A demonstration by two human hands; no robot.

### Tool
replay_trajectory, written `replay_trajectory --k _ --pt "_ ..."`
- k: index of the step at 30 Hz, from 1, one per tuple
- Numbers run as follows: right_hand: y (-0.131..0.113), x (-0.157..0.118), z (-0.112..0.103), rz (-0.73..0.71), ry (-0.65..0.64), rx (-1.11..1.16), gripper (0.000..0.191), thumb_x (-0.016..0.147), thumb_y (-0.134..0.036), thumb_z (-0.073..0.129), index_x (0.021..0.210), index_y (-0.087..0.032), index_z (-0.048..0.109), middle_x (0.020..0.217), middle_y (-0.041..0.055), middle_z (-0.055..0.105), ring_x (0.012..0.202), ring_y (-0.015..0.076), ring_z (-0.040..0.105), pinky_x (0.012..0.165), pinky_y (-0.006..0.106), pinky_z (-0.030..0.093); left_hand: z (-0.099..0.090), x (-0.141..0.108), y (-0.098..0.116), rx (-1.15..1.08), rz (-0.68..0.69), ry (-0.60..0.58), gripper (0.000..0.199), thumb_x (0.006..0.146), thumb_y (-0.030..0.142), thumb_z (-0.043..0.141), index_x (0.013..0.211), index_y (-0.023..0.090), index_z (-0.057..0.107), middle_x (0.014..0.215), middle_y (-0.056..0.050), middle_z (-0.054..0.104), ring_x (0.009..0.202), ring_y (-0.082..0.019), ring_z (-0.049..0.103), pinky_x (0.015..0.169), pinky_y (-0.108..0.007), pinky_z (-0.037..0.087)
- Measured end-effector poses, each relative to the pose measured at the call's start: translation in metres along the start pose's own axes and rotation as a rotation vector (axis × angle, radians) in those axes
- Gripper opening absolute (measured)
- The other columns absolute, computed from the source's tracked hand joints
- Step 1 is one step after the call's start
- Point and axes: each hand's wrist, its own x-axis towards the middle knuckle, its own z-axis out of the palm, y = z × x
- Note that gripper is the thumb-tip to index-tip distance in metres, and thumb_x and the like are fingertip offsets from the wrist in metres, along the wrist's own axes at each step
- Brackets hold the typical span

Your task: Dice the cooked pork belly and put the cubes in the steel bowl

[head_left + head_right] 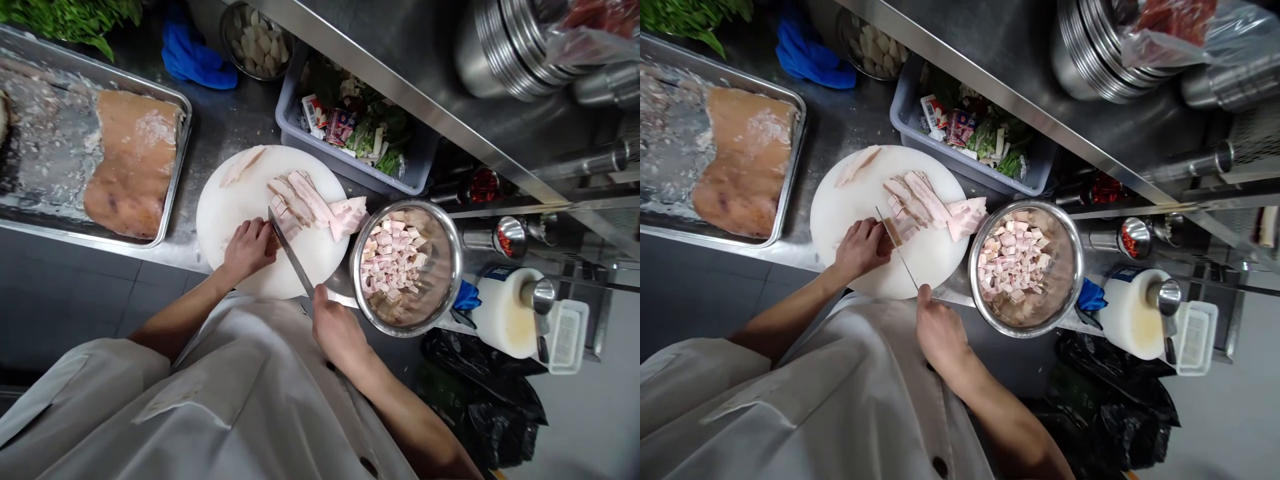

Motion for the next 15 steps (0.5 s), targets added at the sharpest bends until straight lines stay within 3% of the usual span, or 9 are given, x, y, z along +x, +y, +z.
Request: replay_trajectory --k 5,10,13,15 --pt "-0.009 0.017 -0.011 -0.016 -0.006 -0.008 0.040 0.092 0.000 0.042 0.131 -0.010 0.037 0.089 0.0156 0.074 0.090 0.0282 0.076 0.070 0.031 0.056 -0.002 0.000 0.001 0.015 0.024 -0.005 0.052 0.078 0.031 0.064 0.125 0.011 0.057 0.129 -0.022 0.054 0.113 -0.036 0.051 0.096 -0.049 0.046" --pt "-0.020 0.027 -0.045 -0.018 -0.046 -0.013 0.039 0.093 -0.001 0.044 0.130 -0.009 0.038 0.094 0.0175 0.074 0.092 0.0289 0.076 0.072 0.031 0.057 -0.003 0.000 0.000 0.014 0.057 0.003 0.045 0.080 0.030 0.061 0.121 0.011 0.058 0.124 -0.021 0.056 0.108 -0.035 0.052 0.093 -0.048 0.046" --pt "-0.029 0.045 -0.061 -0.044 -0.042 0.008 0.038 0.092 -0.002 0.045 0.129 -0.009 0.039 0.096 0.0181 0.073 0.095 0.0287 0.075 0.075 0.031 0.057 -0.002 -0.001 -0.002 -0.009 0.062 -0.004 0.043 0.081 0.029 0.061 0.121 0.012 0.058 0.125 -0.021 0.056 0.107 -0.035 0.052 0.092 -0.048 0.046" --pt "-0.034 0.063 -0.058 -0.043 -0.035 0.013 0.040 0.090 -0.004 0.049 0.129 -0.010 0.040 0.097 0.0177 0.073 0.094 0.0284 0.075 0.075 0.031 0.057 -0.001 -0.001 -0.003 -0.022 0.063 -0.009 0.043 0.083 0.030 0.060 0.122 0.012 0.057 0.126 -0.022 0.056 0.108 -0.035 0.052 0.092 -0.048 0.046"
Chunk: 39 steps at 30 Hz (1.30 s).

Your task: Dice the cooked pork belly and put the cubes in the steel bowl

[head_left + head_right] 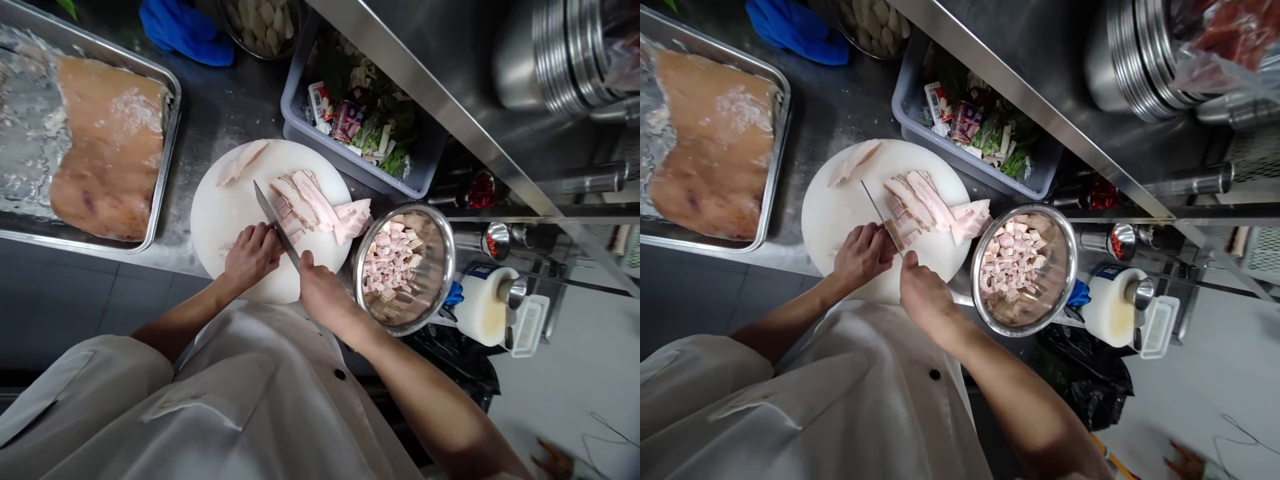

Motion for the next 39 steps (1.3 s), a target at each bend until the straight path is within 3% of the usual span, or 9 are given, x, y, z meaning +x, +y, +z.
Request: replay_trajectory --k 7,10,13,20,26,31,34,36,39 --pt "-0.001 0.065 0.057 0.029 0.126 -0.063 0.040 0.098 -0.010 0.042 0.137 -0.006 0.037 0.097 0.0166 0.074 0.093 0.0240 0.075 0.079 0.028 0.055 -0.002 0.000 0.004 -0.004 -0.022 -0.021 0.045 0.083 0.031 0.062 0.124 0.014 0.056 0.132 -0.021 0.054 0.114 -0.036 0.051 0.095 -0.049 0.046" --pt "0.004 0.073 0.061 0.013 0.188 -0.025 0.040 0.100 -0.013 0.040 0.139 -0.006 0.034 0.098 0.0149 0.074 0.091 0.0234 0.074 0.079 0.030 0.055 -0.006 0.000 0.008 -0.014 -0.055 -0.028 0.047 0.081 0.030 0.062 0.125 0.015 0.055 0.132 -0.021 0.053 0.115 -0.037 0.051 0.095 -0.050 0.044" --pt "0.010 0.053 0.051 -0.004 0.208 0.016 0.037 0.101 -0.013 0.037 0.137 -0.008 0.034 0.093 0.0132 0.075 0.086 0.0236 0.074 0.075 0.030 0.054 -0.013 -0.004 0.009 -0.002 -0.079 -0.042 0.050 0.080 0.028 0.063 0.128 0.017 0.054 0.131 -0.020 0.054 0.114 -0.037 0.051 0.094 -0.052 0.044" --pt "0.011 -0.039 0.044 0.029 0.150 -0.080 0.029 0.099 -0.010 0.037 0.128 -0.012 0.040 0.081 0.0111 0.072 0.079 0.0268 0.075 0.064 0.029 0.054 -0.008 -0.018 -0.005 0.015 -0.083 0.010 0.051 0.081 0.035 0.061 0.129 0.019 0.056 0.131 -0.018 0.057 0.114 -0.037 0.052 0.092 -0.050 0.044" --pt "0.005 -0.056 0.052 0.060 -0.013 -0.057 0.042 0.092 -0.002 0.044 0.133 -0.011 0.037 0.086 0.0122 0.074 0.083 0.0273 0.076 0.068 0.030 0.056 -0.001 -0.016 -0.007 0.013 -0.061 0.028 0.056 0.080 0.034 0.061 0.133 0.019 0.055 0.130 -0.018 0.058 0.114 -0.036 0.054 0.095 -0.050 0.044" --pt "-0.001 -0.046 0.020 0.068 -0.057 -0.024 0.041 0.092 -0.003 0.046 0.132 -0.010 0.037 0.088 0.0160 0.074 0.089 0.0292 0.076 0.071 0.032 0.057 -0.002 -0.015 -0.007 -0.012 -0.041 0.014 0.050 0.083 0.031 0.058 0.130 0.018 0.055 0.130 -0.020 0.057 0.114 -0.035 0.055 0.094 -0.050 0.046" --pt "-0.007 -0.025 0.001 0.030 -0.057 0.010 0.042 0.090 -0.004 0.052 0.129 -0.011 0.039 0.092 0.0184 0.073 0.092 0.0296 0.076 0.073 0.032 0.056 -0.001 -0.015 -0.009 -0.018 -0.019 0.003 0.047 0.084 0.032 0.057 0.128 0.016 0.055 0.131 -0.020 0.057 0.114 -0.035 0.055 0.095 -0.048 0.046" --pt "-0.012 -0.005 0.003 0.019 -0.033 0.027 0.042 0.090 -0.005 0.052 0.130 -0.011 0.039 0.094 0.0190 0.073 0.093 0.0294 0.075 0.075 0.033 0.057 0.001 -0.015 -0.011 -0.022 -0.010 0.009 0.047 0.085 0.033 0.057 0.128 0.015 0.055 0.132 -0.020 0.056 0.114 -0.035 0.055 0.095 -0.047 0.046" --pt "-0.016 0.030 0.028 0.044 0.017 -0.002 0.042 0.092 -0.007 0.047 0.133 -0.008 0.038 0.097 0.0197 0.074 0.095 0.0287 0.075 0.078 0.033 0.057 0.002 -0.016 -0.011 -0.022 -0.021 0.019 0.046 0.085 0.033 0.057 0.127 0.015 0.055 0.132 -0.020 0.056 0.114 -0.035 0.055 0.095 -0.047 0.046"
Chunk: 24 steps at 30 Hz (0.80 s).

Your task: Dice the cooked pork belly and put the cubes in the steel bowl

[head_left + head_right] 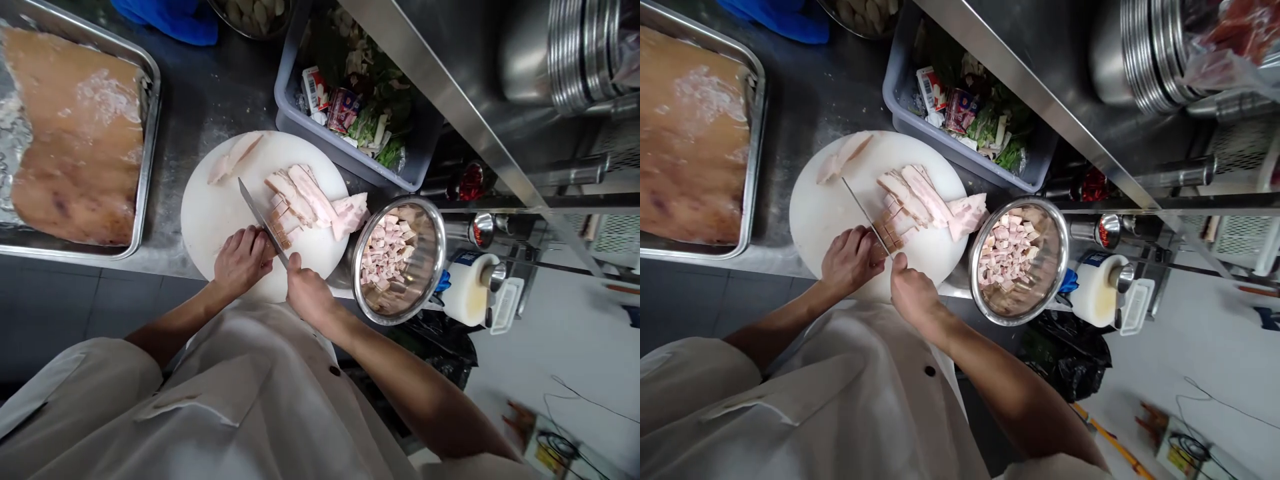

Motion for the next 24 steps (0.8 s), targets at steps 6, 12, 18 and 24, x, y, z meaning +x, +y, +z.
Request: replay_trajectory --k 6,12,18,24 --pt "0.006 0.038 0.038 -0.026 0.143 0.007 0.044 0.100 -0.016 0.039 0.141 -0.005 0.031 0.098 0.0186 0.074 0.093 0.0277 0.074 0.081 0.034 0.056 -0.003 0.001 0.009 0.024 -0.038 0.023 0.051 0.081 0.032 0.061 0.130 0.018 0.053 0.131 -0.020 0.055 0.114 -0.036 0.054 0.093 -0.049 0.045" --pt "0.014 -0.002 0.025 -0.031 0.231 -0.061 0.031 0.102 -0.016 0.036 0.132 -0.010 0.040 0.086 0.0131 0.074 0.082 0.0253 0.074 0.070 0.029 0.054 -0.014 -0.007 0.005 0.077 -0.026 0.005 0.051 0.078 0.034 0.065 0.125 0.016 0.057 0.126 -0.020 0.056 0.109 -0.037 0.054 0.088 -0.049 0.044" --pt "0.024 -0.068 0.030 -0.050 0.184 -0.123 0.030 0.097 -0.009 0.040 0.126 -0.013 0.047 0.080 0.0078 0.073 0.073 0.0230 0.074 0.060 0.025 0.050 -0.002 -0.017 -0.010 0.029 -0.024 0.103 0.045 0.078 0.033 0.066 0.119 0.017 0.060 0.121 -0.018 0.058 0.107 -0.034 0.055 0.087 -0.046 0.044" --pt "0.022 -0.091 0.033 -0.021 0.019 -0.052 0.039 0.090 -0.001 0.038 0.126 -0.012 0.051 0.081 0.0100 0.075 0.075 0.0247 0.076 0.062 0.027 0.053 0.002 -0.014 -0.008 0.024 -0.007 0.151 0.046 0.076 0.030 0.065 0.120 0.017 0.060 0.124 -0.018 0.060 0.107 -0.034 0.057 0.087 -0.046 0.043"
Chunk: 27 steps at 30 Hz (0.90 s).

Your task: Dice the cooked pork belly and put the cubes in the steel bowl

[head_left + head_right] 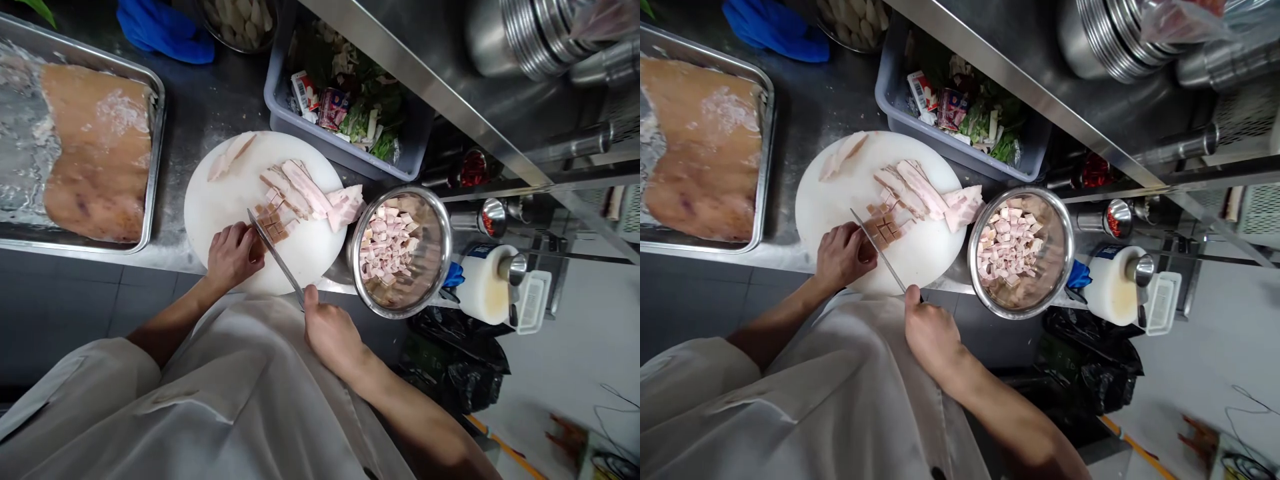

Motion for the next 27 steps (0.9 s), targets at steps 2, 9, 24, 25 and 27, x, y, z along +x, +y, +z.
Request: replay_trajectory --k 2,9,24,25,27 --pt "-0.003 0.002 -0.006 0.017 -0.038 0.005 0.039 0.092 -0.001 0.039 0.128 -0.011 0.048 0.082 0.0107 0.075 0.078 0.0256 0.076 0.065 0.028 0.054 0.002 0.000 0.000 -0.021 -0.006 0.010 0.048 0.075 0.030 0.066 0.120 0.017 0.060 0.125 -0.018 0.060 0.108 -0.034 0.057 0.087 -0.046 0.042" --pt "-0.016 0.027 -0.053 -0.006 -0.105 0.000 0.040 0.092 -0.003 0.047 0.130 -0.011 0.039 0.089 0.0161 0.074 0.087 0.0286 0.076 0.070 0.032 0.057 0.008 -0.002 -0.001 -0.041 0.010 0.057 0.046 0.076 0.031 0.065 0.118 0.015 0.060 0.121 -0.018 0.062 0.104 -0.032 0.059 0.084 -0.044 0.043" --pt "-0.025 0.129 0.005 -0.026 0.125 0.009 0.047 0.101 -0.017 0.038 0.145 -0.004 0.028 0.099 0.0185 0.075 0.092 0.0277 0.075 0.079 0.034 0.057 0.009 -0.006 0.008 -0.072 -0.090 0.041 0.052 0.078 0.030 0.066 0.127 0.015 0.056 0.128 -0.021 0.058 0.112 -0.036 0.055 0.088 -0.048 0.042" --pt "-0.023 0.124 0.000 -0.028 0.139 0.016 0.046 0.102 -0.018 0.037 0.145 -0.005 0.027 0.097 0.0176 0.075 0.091 0.0276 0.075 0.077 0.034 0.057 0.007 -0.006 0.008 -0.073 -0.098 0.029 0.054 0.077 0.029 0.066 0.128 0.015 0.055 0.128 -0.021 0.057 0.112 -0.036 0.055 0.088 -0.048 0.043" --pt "-0.020 0.105 -0.009 -0.036 0.163 0.015 0.042 0.102 -0.018 0.037 0.142 -0.008 0.029 0.093 0.0158 0.075 0.087 0.0275 0.075 0.075 0.034 0.057 0.002 -0.008 0.005 -0.085 -0.090 0.008 0.056 0.074 0.028 0.069 0.127 0.016 0.055 0.128 -0.020 0.056 0.112 -0.036 0.053 0.089 -0.048 0.044"
